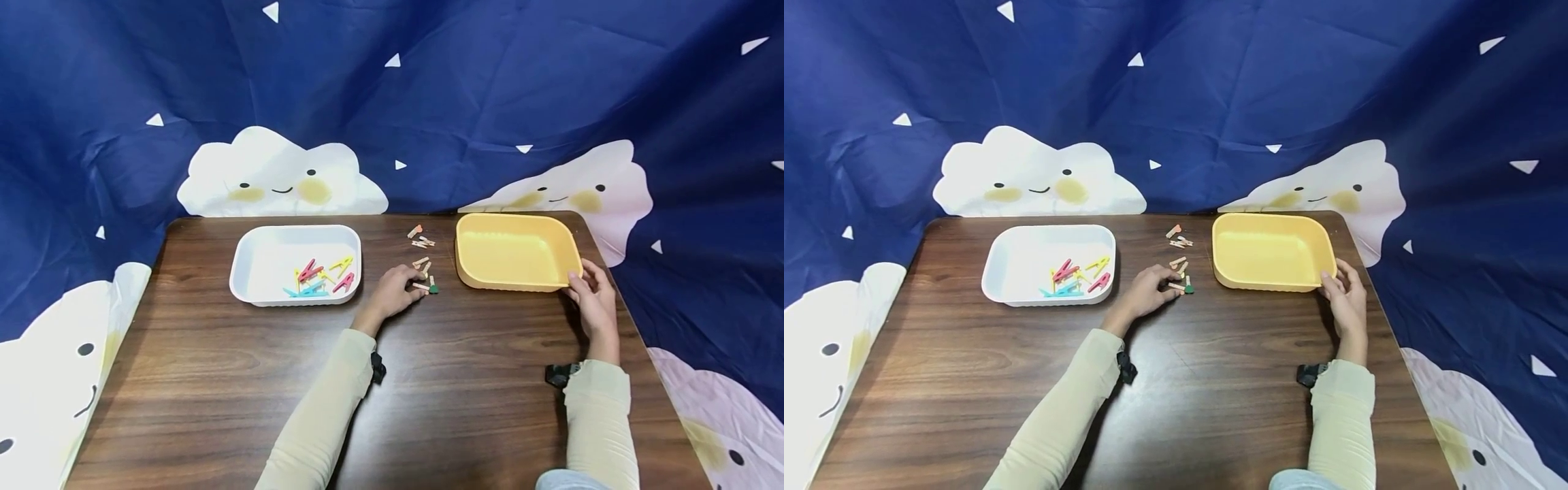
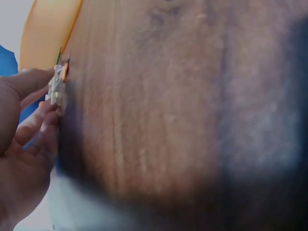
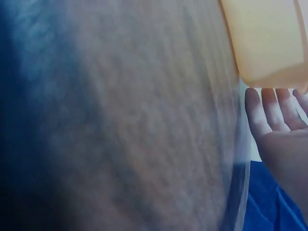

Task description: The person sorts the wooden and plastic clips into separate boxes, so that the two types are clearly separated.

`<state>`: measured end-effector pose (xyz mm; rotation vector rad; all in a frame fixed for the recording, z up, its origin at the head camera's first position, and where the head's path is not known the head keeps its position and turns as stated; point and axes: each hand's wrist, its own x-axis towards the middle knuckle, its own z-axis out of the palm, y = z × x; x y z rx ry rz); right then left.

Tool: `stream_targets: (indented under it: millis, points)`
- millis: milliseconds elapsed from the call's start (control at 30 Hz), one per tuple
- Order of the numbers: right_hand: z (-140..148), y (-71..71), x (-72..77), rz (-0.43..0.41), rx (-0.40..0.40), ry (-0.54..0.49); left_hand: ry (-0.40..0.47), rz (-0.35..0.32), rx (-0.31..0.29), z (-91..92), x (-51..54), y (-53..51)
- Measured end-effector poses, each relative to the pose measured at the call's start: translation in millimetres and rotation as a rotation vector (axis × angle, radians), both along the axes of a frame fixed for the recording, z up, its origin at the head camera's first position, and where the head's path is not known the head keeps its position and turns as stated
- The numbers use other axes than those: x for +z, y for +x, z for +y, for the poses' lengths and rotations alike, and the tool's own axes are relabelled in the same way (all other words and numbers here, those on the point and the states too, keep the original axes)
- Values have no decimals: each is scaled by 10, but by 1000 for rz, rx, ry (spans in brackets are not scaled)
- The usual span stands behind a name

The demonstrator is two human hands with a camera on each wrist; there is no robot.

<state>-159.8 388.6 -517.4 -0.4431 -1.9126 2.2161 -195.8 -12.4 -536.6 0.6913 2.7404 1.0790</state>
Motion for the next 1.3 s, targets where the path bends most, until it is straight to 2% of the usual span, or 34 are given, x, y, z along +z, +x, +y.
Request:
stream_targets:
  millis: [200,333,567,733,1067,1300]
  points:
    - [35,36,-44,71,72,-145,-8,-3,40,26,-16,19]
    - [62,55,-91,100,90,-244,-16,12,56,35,-38,15]
    - [143,77,-162,156,114,-405,51,16,72,26,-76,17]
    - [184,76,-206,186,137,-430,88,12,78,20,-73,26]
    - [192,68,-217,200,138,-448,143,-51,90,8,-32,30]
    - [173,64,-215,203,132,-447,206,-111,136,-15,-42,30]
